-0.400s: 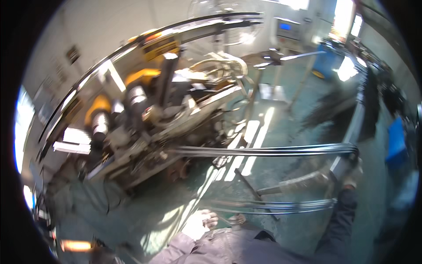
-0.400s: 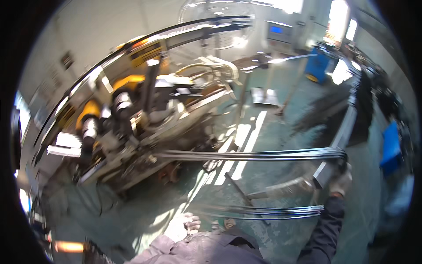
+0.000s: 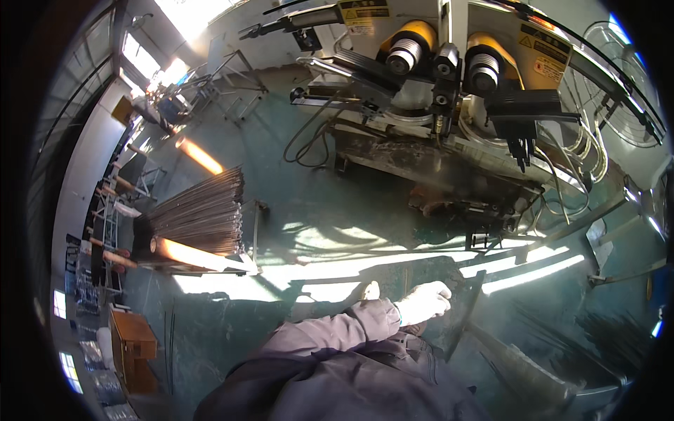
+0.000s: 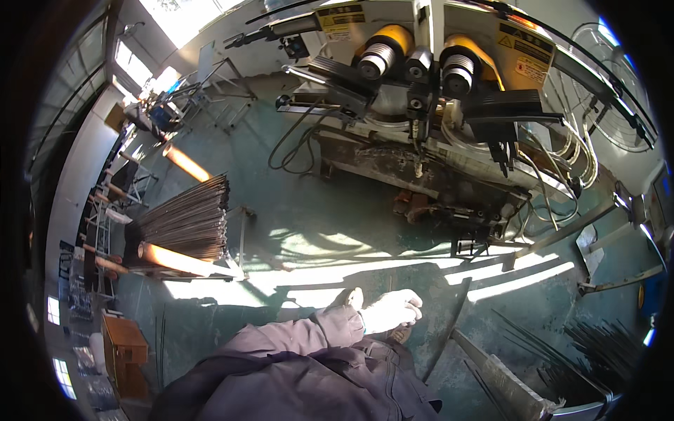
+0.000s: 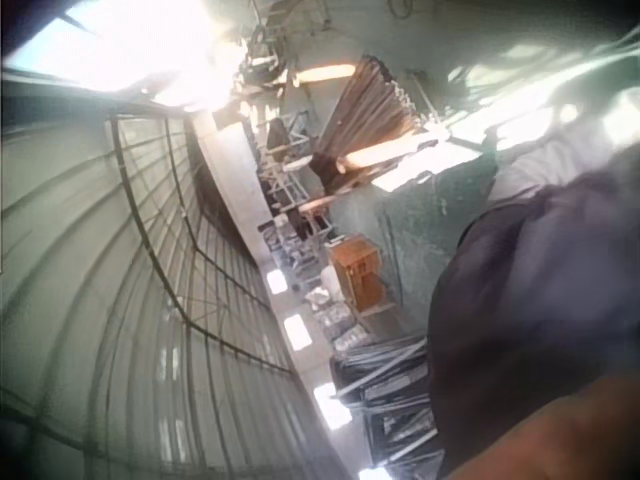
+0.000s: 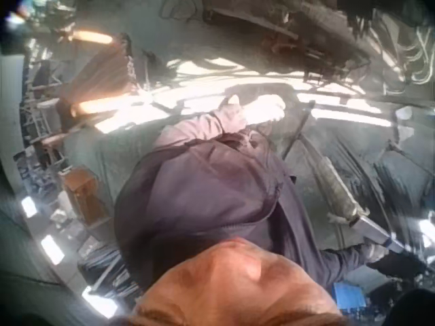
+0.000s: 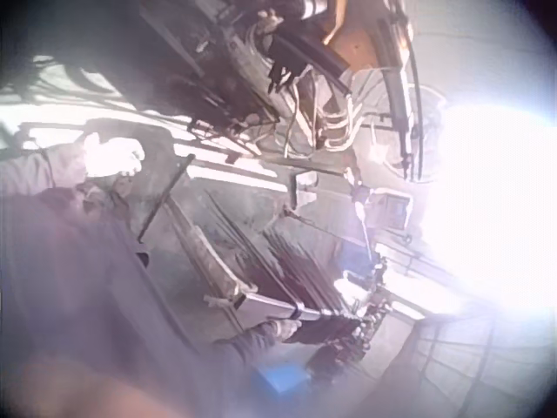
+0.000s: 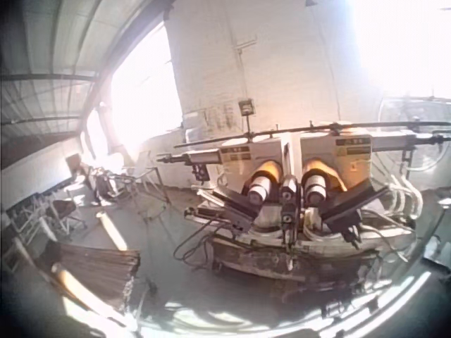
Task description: The person repeatedly picks up bundles of long metal rods and feeds them into a machine with yellow rollers. The rods are processed and then stacked on a nearby rack. The person wears gloves and a work jacket throughout the task.
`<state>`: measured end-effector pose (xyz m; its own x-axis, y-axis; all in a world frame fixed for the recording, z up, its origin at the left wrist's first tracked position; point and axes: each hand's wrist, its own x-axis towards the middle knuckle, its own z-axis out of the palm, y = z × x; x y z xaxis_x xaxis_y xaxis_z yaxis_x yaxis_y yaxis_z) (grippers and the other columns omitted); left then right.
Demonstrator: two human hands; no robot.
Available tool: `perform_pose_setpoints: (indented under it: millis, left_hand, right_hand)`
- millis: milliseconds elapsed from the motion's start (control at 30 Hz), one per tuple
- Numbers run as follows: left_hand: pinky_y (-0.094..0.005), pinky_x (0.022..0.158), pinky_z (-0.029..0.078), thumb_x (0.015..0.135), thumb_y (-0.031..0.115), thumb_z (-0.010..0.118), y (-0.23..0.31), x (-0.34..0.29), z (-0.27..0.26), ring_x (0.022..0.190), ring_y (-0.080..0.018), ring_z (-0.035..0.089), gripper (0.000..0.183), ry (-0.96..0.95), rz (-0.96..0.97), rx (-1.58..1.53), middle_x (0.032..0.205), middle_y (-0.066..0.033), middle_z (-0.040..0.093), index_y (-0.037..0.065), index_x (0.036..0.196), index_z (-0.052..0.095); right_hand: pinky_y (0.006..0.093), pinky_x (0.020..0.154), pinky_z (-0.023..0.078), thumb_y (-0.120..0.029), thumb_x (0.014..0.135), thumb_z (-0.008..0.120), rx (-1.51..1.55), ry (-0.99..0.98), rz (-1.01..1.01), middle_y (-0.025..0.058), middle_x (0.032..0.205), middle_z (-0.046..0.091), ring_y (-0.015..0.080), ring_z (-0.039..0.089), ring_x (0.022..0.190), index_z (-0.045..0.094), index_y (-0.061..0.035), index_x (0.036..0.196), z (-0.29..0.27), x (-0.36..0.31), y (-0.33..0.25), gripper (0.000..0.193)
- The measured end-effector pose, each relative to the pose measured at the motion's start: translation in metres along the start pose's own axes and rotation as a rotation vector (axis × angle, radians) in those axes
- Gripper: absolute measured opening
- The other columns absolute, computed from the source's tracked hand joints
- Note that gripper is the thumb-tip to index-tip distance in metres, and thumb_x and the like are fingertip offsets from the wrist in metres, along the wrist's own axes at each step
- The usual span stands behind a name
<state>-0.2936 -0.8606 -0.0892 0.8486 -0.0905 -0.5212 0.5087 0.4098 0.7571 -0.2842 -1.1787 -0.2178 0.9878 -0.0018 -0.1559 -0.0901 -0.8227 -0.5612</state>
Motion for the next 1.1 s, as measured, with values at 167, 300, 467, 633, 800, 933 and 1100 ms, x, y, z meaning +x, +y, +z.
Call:
perform_pose_setpoints:
  millis: [167, 300, 467, 633, 800, 933, 1100]
  left_hand:
    - [-0.0328, 0.072, 0.060, 0.099, 0.004, 0.076, -0.044, -0.059, -0.108, 0.082, -0.0174, 0.073, 0.024, 0.551, -0.027, -0.079, 0.102, -0.0091, 0.076, 0.001, 0.122, 0.070]
    - [-0.0357, 0.075, 0.066, 0.100, 0.005, 0.076, -0.083, -0.132, -0.202, 0.085, -0.0198, 0.078, 0.022, 0.676, 0.086, -0.421, 0.105, -0.0085, 0.080, 0.003, 0.122, 0.073]
    - [-0.0382, 0.067, 0.063, 0.099, 0.003, 0.070, -0.135, -0.207, -0.280, 0.079, -0.0229, 0.076, 0.007, 0.975, 0.101, -0.563, 0.094, -0.0078, 0.077, 0.010, 0.097, 0.071]
    - [-0.0351, 0.075, 0.062, 0.100, 0.012, 0.069, -0.168, -0.311, -0.382, 0.084, -0.0225, 0.078, 0.016, 0.866, 0.262, -0.228, 0.097, -0.0103, 0.080, -0.002, 0.105, 0.073]
    - [-0.0385, 0.083, 0.065, 0.095, 0.000, 0.070, -0.175, -0.437, -0.459, 0.094, -0.0258, 0.078, 0.025, 1.232, 0.294, -0.646, 0.110, -0.0151, 0.078, -0.003, 0.121, 0.068]
    - [-0.0429, 0.086, 0.067, 0.097, 0.000, 0.066, -0.179, -0.514, -0.499, 0.096, -0.0308, 0.078, 0.033, 1.430, 0.310, -0.773, 0.114, -0.0201, 0.077, -0.005, 0.129, 0.063]
    - [-0.0443, 0.089, 0.068, 0.097, 0.001, 0.065, -0.207, -0.528, -0.513, 0.097, -0.0325, 0.079, 0.040, 1.581, 0.301, -0.999, 0.117, -0.0226, 0.077, -0.006, 0.137, 0.061]
  right_hand:
    - [0.0508, 0.102, 0.061, -0.044, 0.098, 0.077, -0.127, -0.199, 0.023, 0.0199, 0.120, 0.082, 0.0421, 0.078, 0.117, 0.077, -0.0109, 0.123, 0.022, -0.015, -0.016, 0.041]
    - [0.0494, 0.103, 0.061, -0.043, 0.096, 0.079, -0.302, -0.298, 0.075, 0.0198, 0.118, 0.082, 0.0413, 0.078, 0.117, 0.079, -0.0099, 0.120, 0.046, -0.022, -0.004, 0.041]
    - [0.0477, 0.105, 0.060, -0.042, 0.093, 0.082, -0.521, -0.480, 0.009, 0.0196, 0.115, 0.083, 0.0404, 0.078, 0.116, 0.081, -0.0086, 0.115, 0.127, -0.022, -0.004, 0.040]
    - [0.0460, 0.106, 0.060, -0.040, 0.091, 0.084, -0.861, -0.533, -0.710, 0.0195, 0.113, 0.083, 0.0394, 0.078, 0.116, 0.083, -0.0073, 0.111, 0.271, -0.012, -0.157, 0.039]
    - [0.0496, 0.096, 0.061, -0.027, 0.091, 0.083, -0.213, -0.452, -0.703, 0.0217, 0.114, 0.081, 0.0426, 0.078, 0.109, 0.074, -0.0055, 0.125, 0.360, -0.054, -0.449, 0.042]
    - [0.0469, 0.100, 0.062, -0.029, 0.092, 0.088, -0.224, -0.636, -0.806, 0.0189, 0.118, 0.082, 0.0385, 0.079, 0.113, 0.073, -0.0031, 0.134, 0.418, -0.140, -0.617, 0.052]
    - [0.0496, 0.118, 0.052, -0.042, 0.093, 0.086, -0.444, -0.857, -1.077, 0.0200, 0.144, 0.073, 0.0410, 0.066, 0.138, 0.062, -0.0057, 0.150, 0.533, -0.249, -0.732, 0.071]
